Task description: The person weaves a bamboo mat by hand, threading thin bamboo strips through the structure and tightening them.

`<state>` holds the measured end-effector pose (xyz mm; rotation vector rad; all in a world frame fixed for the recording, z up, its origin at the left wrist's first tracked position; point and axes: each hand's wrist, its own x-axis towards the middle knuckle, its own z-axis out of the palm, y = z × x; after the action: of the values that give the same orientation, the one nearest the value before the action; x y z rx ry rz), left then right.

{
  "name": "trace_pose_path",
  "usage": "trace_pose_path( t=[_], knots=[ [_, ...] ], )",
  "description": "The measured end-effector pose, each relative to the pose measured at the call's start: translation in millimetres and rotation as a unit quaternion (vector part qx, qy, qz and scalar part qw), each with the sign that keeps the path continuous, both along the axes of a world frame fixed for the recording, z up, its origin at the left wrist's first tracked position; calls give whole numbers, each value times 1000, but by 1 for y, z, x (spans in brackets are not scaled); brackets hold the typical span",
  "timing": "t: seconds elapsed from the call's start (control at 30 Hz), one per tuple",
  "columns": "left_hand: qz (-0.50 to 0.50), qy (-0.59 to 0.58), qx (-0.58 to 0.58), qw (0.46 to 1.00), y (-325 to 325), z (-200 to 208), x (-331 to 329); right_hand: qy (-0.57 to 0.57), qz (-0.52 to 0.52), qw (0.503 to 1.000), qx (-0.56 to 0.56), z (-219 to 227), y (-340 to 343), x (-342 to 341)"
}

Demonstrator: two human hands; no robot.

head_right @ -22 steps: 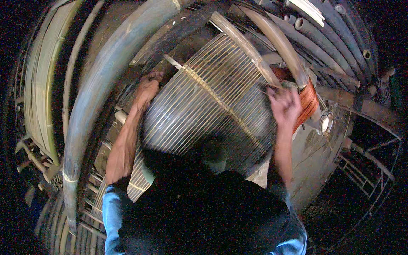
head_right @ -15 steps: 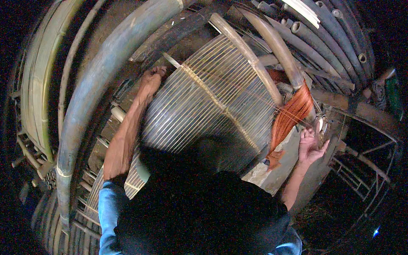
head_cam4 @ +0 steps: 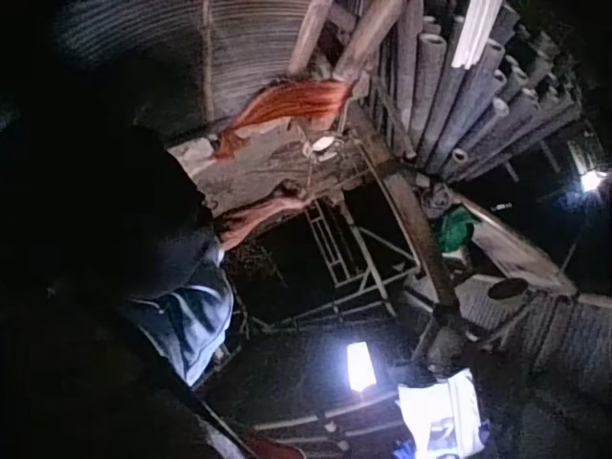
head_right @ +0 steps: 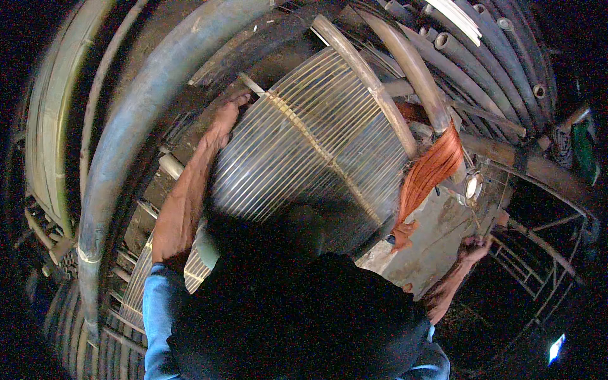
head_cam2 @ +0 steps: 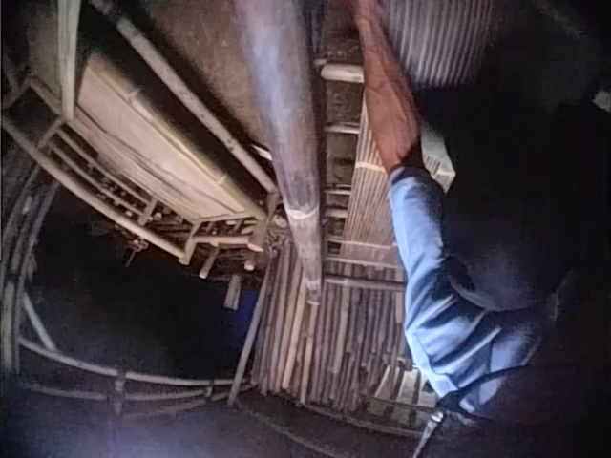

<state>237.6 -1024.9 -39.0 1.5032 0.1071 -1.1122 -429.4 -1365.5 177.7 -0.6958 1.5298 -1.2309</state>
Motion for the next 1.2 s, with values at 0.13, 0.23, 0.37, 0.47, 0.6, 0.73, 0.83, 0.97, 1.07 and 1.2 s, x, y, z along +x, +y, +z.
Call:
trace_pose_path(
  t=[0.13, 0.23, 0.37, 0.47, 0.6, 0.73, 0.83, 0.97, 1.07, 1.2],
  knots=[
    [0, -7, 26, 1000, -3, 2, -2, 727, 356, 587, -8, -46, 25, 21],
    [-51, -46, 26, 997, -5, 2, -2, 631, 350, 679, -132, -88, 57, 171],
    [-50, 30, 46, 997, -6, -2, 0, 377, 533, 701, -286, -136, 131, 399],
    [-37, 43, 70, 996, -5, -2, 0, 342, 613, 611, -367, -150, 176, 497],
    [-86, 4, 68, 994, -3, 11, 1, 382, 646, 542, -378, -160, 202, 532],
    [-100, -2, 157, 982, -5, 30, 2, 408, 631, 533, -390, -168, 204, 534],
    [-107, -8, 144, 984, -6, 40, 0, 473, 599, 473, -440, -170, 204, 538],
    [-117, -84, 96, 985, -3, 40, -2, 436, 662, 520, -317, -165, 202, 535],
    [-128, -65, 121, 982, -1, 31, -1, 360, 735, 544, -185, -162, 191, 534],
    [-155, -124, 89, 976, -1, 18, 0, 346, 735, 527, -249, -161, 165, 556]
  ],
)
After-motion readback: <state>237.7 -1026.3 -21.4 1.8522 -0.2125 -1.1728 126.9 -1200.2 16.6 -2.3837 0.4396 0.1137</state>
